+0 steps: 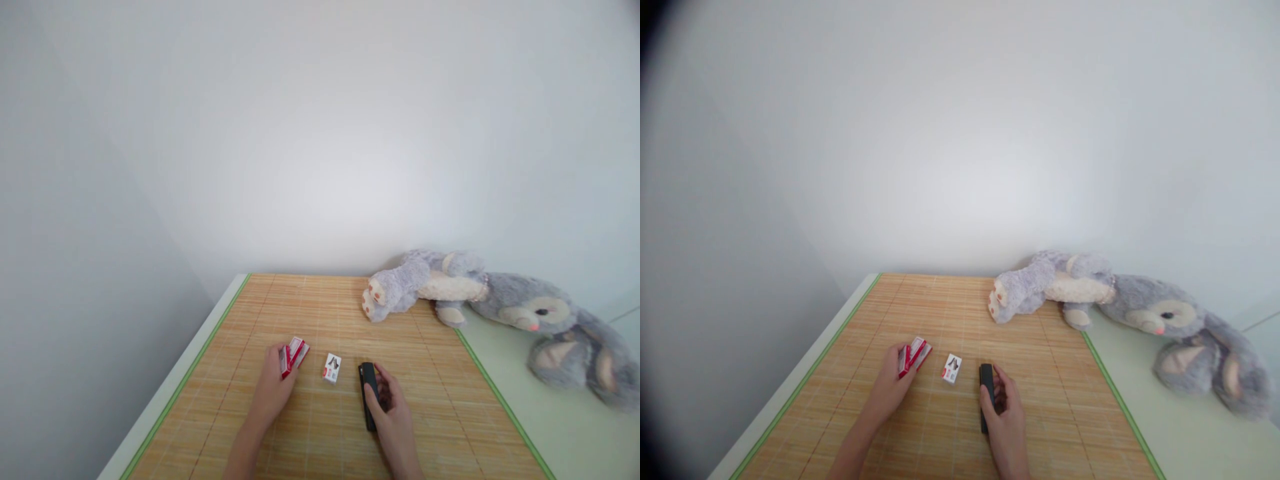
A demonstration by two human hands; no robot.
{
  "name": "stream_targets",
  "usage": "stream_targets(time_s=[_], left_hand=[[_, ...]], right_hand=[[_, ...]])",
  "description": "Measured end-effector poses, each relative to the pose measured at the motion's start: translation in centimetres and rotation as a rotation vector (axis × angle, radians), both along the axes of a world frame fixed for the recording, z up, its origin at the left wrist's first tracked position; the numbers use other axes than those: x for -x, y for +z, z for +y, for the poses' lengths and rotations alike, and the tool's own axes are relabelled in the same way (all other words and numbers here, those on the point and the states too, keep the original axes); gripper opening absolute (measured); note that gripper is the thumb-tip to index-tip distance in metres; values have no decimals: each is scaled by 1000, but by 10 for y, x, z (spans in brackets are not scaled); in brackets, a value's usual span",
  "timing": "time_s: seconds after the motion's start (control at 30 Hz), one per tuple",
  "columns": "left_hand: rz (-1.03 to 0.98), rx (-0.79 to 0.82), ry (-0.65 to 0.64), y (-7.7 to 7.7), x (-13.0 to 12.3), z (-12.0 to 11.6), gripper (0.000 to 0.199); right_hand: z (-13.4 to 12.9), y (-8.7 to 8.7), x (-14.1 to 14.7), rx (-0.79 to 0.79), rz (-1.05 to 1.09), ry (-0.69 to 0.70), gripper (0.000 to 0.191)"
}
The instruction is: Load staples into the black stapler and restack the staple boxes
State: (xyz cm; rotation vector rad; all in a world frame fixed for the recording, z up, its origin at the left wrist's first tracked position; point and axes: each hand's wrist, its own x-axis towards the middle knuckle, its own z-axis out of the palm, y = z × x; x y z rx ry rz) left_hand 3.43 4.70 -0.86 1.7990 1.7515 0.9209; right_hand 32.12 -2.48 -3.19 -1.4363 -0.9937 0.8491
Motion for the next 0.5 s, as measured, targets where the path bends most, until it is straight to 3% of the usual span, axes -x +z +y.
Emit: stream_targets(time_s=[0.17, 0.33, 0.5], left_hand=[[89, -12, 171, -3, 19, -19, 40], [290, 4, 229, -7, 21, -45, 42], [431, -42, 218, -5, -4, -24, 39]], right_hand=[[0, 1, 0, 16, 21, -2, 61], [0, 4, 1, -7, 9, -11, 59], [-1, 4, 1, -8, -6, -3, 57]])
